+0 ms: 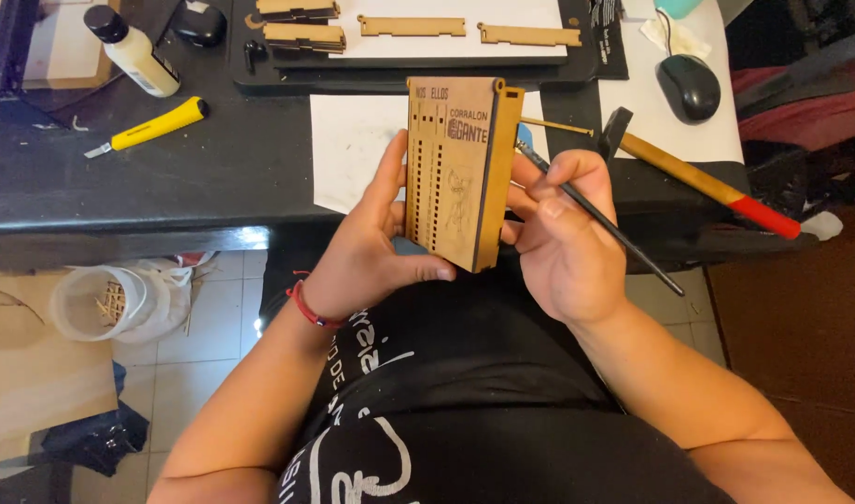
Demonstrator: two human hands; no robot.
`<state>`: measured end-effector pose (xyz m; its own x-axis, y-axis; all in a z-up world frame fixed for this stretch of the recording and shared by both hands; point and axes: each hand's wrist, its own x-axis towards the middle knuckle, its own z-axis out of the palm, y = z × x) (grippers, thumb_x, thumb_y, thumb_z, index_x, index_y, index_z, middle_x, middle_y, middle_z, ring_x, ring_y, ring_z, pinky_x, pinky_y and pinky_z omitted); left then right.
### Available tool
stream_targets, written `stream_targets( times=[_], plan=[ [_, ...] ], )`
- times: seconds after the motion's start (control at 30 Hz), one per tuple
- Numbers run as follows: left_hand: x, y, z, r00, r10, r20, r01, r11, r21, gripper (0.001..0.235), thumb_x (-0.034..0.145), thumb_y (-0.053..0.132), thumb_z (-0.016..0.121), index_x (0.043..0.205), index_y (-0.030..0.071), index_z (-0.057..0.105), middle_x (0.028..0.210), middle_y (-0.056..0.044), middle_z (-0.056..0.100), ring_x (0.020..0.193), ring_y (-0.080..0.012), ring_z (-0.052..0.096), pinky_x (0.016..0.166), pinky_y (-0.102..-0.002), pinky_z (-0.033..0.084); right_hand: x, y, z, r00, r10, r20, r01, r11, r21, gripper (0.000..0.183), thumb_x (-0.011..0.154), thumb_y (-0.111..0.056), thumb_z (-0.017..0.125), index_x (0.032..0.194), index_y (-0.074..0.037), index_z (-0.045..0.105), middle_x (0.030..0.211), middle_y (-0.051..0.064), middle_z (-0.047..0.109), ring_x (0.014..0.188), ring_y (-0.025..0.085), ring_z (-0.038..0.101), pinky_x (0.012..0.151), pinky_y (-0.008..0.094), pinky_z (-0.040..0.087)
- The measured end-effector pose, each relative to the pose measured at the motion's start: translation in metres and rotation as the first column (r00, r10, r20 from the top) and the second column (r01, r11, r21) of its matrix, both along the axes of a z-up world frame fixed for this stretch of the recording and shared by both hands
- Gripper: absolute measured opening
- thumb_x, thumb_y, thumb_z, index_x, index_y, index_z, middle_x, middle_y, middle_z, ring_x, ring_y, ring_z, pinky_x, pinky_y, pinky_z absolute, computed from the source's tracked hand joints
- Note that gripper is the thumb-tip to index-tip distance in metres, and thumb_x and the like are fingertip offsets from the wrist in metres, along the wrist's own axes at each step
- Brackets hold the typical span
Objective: Applying a liquid coating, such as varnish or glue, to the edges and surfaces of laser-cut wooden box components using a paintbrush.
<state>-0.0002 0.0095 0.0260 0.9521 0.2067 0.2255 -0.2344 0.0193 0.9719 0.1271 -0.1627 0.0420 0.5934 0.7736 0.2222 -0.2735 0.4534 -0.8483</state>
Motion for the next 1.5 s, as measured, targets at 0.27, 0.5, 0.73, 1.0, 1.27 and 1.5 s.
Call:
stream_targets(
  times=[0.27, 0.5, 0.73, 1.0, 1.27, 1.5],
  plan=[
    [-0.004, 0.001, 0.003, 0.998, 0.053, 0.022, -0.054, 0.998, 0.017, 0.113, 0.072, 0.025, 0.084, 0.156, 0.004, 0.012, 0.160, -0.010, 0.032, 0.132, -0.0204, 0.053, 0.099, -0.032, 0.055, 0.004, -0.004, -0.008, 0.994, 0.036, -0.100, -0.032, 0.999, 0.042, 0.015, 0.103, -0.020, 0.057, 0.110, -0.020, 0.044, 0.137, 0.011, 0.060, 0.099, 0.024, 0.057, 0.071, 0.029, 0.043],
    [-0.007, 0.000, -0.004, 0.984, 0.154, 0.087, -0.177, 0.891, 0.417, 0.112, 0.080, 0.057, 0.068, 0.155, -0.001, 0.009, 0.160, -0.019, 0.029, 0.150, -0.0311, 0.031, 0.124, -0.045, 0.027, 0.002, 0.000, -0.016, 0.986, 0.001, -0.164, -0.002, 1.000, -0.007, 0.014, 0.100, -0.016, 0.059, 0.106, -0.020, 0.046, 0.105, 0.006, 0.062, 0.089, 0.019, 0.054, 0.069, 0.032, 0.050],
    [-0.006, -0.012, 0.011, 0.973, 0.219, 0.076, -0.230, 0.876, 0.424, 0.102, 0.083, 0.068, 0.053, 0.152, -0.002, 0.023, 0.154, -0.018, 0.037, 0.145, -0.0307, 0.035, 0.121, -0.045, 0.028, 0.006, -0.001, -0.030, 0.980, -0.064, -0.186, 0.059, 0.998, -0.033, 0.020, 0.097, -0.013, 0.063, 0.107, -0.017, 0.047, 0.105, 0.010, 0.061, 0.078, 0.023, 0.062, 0.062, 0.031, 0.056],
    [-0.003, -0.015, 0.010, 0.930, 0.361, 0.065, -0.354, 0.837, 0.418, 0.058, 0.096, 0.037, 0.053, 0.141, 0.003, 0.040, 0.138, -0.013, 0.052, 0.127, -0.0260, 0.050, 0.107, -0.040, 0.040, 0.006, -0.002, -0.035, 0.965, 0.036, -0.258, -0.025, 0.999, 0.048, 0.012, 0.097, -0.007, 0.058, 0.104, -0.016, 0.053, 0.111, 0.009, 0.062, 0.095, 0.027, 0.061, 0.064, 0.036, 0.055],
    [0.001, -0.019, -0.010, 0.906, 0.393, 0.156, -0.418, 0.886, 0.201, 0.049, 0.096, 0.010, 0.062, 0.140, 0.006, 0.039, 0.127, -0.022, 0.055, 0.122, -0.0440, 0.058, 0.095, -0.049, 0.053, 0.011, -0.003, -0.057, 0.988, 0.031, -0.151, -0.015, 0.994, 0.106, 0.017, 0.096, -0.012, 0.050, 0.112, -0.016, 0.044, 0.109, 0.011, 0.064, 0.098, 0.026, 0.068, 0.081, 0.042, 0.061],
    [-0.006, -0.014, -0.017, 0.912, 0.327, 0.248, -0.382, 0.896, 0.225, 0.037, 0.102, 0.011, 0.048, 0.137, 0.000, 0.041, 0.146, -0.026, 0.042, 0.133, -0.0418, 0.048, 0.112, -0.054, 0.037, -0.010, 0.003, -0.041, 0.995, 0.026, -0.093, -0.014, 0.992, 0.125, 0.027, 0.092, -0.020, 0.062, 0.107, -0.011, 0.041, 0.106, 0.012, 0.066, 0.091, 0.019, 0.066, 0.081, 0.035, 0.059]
  ],
)
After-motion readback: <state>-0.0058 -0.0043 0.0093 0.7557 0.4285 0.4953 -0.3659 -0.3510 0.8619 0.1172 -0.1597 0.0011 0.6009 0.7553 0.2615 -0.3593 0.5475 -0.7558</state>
